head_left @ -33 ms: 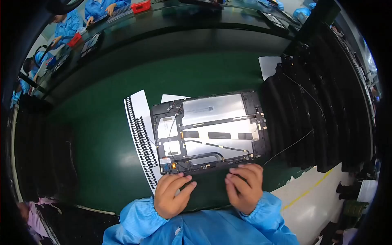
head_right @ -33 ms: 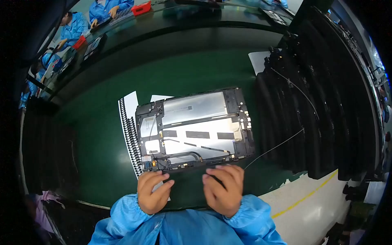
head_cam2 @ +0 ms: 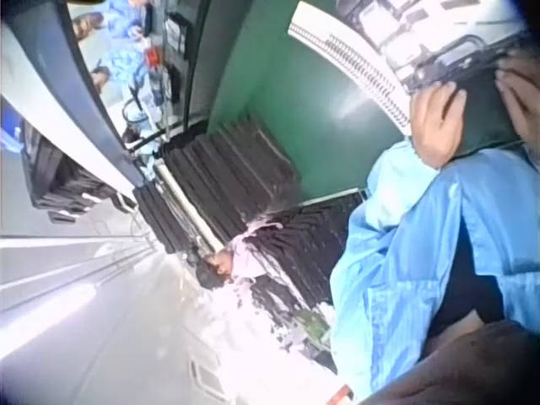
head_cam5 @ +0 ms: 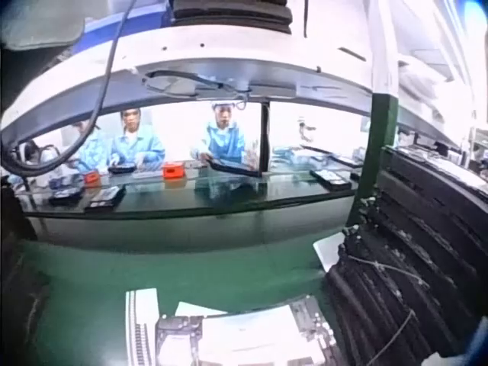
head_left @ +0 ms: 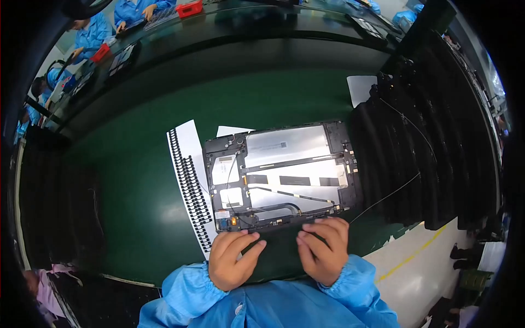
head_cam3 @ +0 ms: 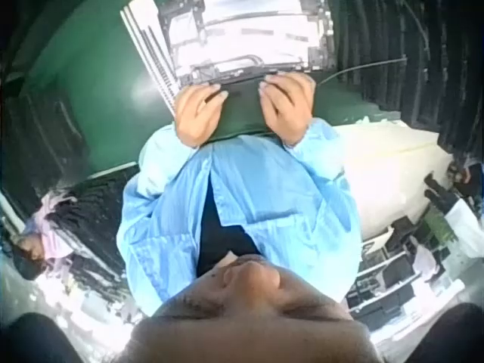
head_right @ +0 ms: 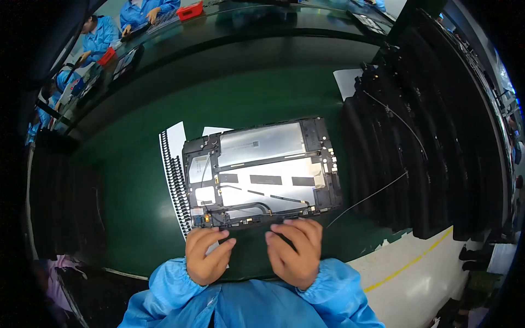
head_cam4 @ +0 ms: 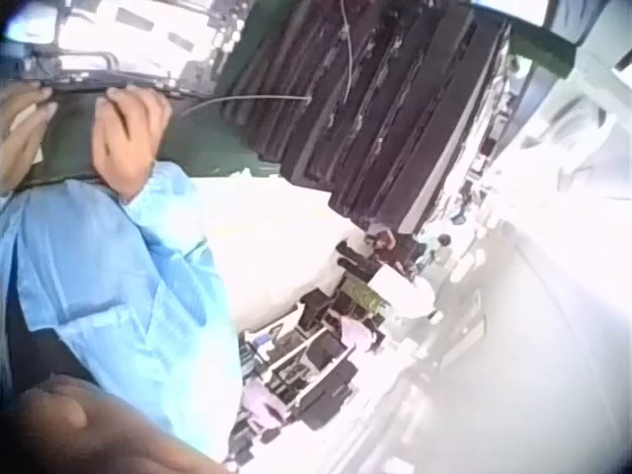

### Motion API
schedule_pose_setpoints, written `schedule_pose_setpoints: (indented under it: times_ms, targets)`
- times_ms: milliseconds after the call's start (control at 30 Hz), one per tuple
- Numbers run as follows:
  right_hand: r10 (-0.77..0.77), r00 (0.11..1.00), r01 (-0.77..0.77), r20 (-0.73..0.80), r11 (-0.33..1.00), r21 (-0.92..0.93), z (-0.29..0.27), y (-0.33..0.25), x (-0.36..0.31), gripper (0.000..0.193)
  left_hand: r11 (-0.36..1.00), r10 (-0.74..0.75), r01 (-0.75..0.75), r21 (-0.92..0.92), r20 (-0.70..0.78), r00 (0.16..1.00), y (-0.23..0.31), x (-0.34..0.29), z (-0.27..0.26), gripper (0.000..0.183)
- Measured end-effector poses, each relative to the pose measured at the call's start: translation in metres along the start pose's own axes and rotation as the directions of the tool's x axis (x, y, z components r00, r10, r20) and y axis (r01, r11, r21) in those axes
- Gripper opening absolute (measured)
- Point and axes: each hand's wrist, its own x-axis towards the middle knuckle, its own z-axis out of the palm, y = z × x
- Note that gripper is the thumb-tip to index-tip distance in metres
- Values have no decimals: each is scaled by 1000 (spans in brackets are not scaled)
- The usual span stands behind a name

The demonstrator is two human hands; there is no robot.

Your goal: The person assembles tablet frames by peeling adhesive strips from a backing sheet, sticking them onto internal cables and components, pressing the parts into place by hand, and stacking the tablet frames.

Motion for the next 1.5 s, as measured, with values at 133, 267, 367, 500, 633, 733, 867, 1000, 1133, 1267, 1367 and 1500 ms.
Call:
schedule_pose_setpoints:
  times_ms: [133,267,367,500,633,733,867,1000,1133,1267,1367,1500]
  targets:
    - [-17,1000,17,-14,999,30,21,-4,11,20,999,15,-17,-29,-62,998,-1,12,11,33]
    - [-101,995,101,7,994,-44,24,1,8,20,996,83,-81,40,-39,996,-4,14,14,33]
    - [-120,992,121,27,990,-74,24,-6,13,18,988,121,-119,101,-13,993,-4,13,11,34]
    - [-128,990,130,51,991,-31,24,-2,13,21,984,115,-114,135,1,993,-7,14,11,33]
    - [31,994,-42,-104,994,-106,-2,8,-12,21,988,98,-99,121,7,995,8,28,7,33]
    - [200,948,-244,-249,957,-157,-19,25,-23,19,983,182,-181,-27,53,982,22,45,22,33]
    - [256,934,-282,-251,957,-72,-19,30,-11,17,954,294,-287,-85,96,951,30,63,50,34]
    - [238,947,-269,-215,955,-125,-13,31,-6,16,959,283,-283,-21,149,947,30,64,55,35]
    - [215,964,-234,-157,965,-117,-17,31,2,15,967,247,-255,20,182,952,32,68,49,34]
    - [398,899,-413,-181,909,-58,-38,36,-2,26,984,166,-151,-95,174,971,35,59,14,32]
    - [480,855,-506,-198,855,-114,-45,49,-3,40,988,-85,63,-144,-147,985,14,26,-22,39]
    - [587,807,-588,-60,809,3,-26,52,5,44,530,-751,569,-629,-36,660,-27,-3,-12,45]
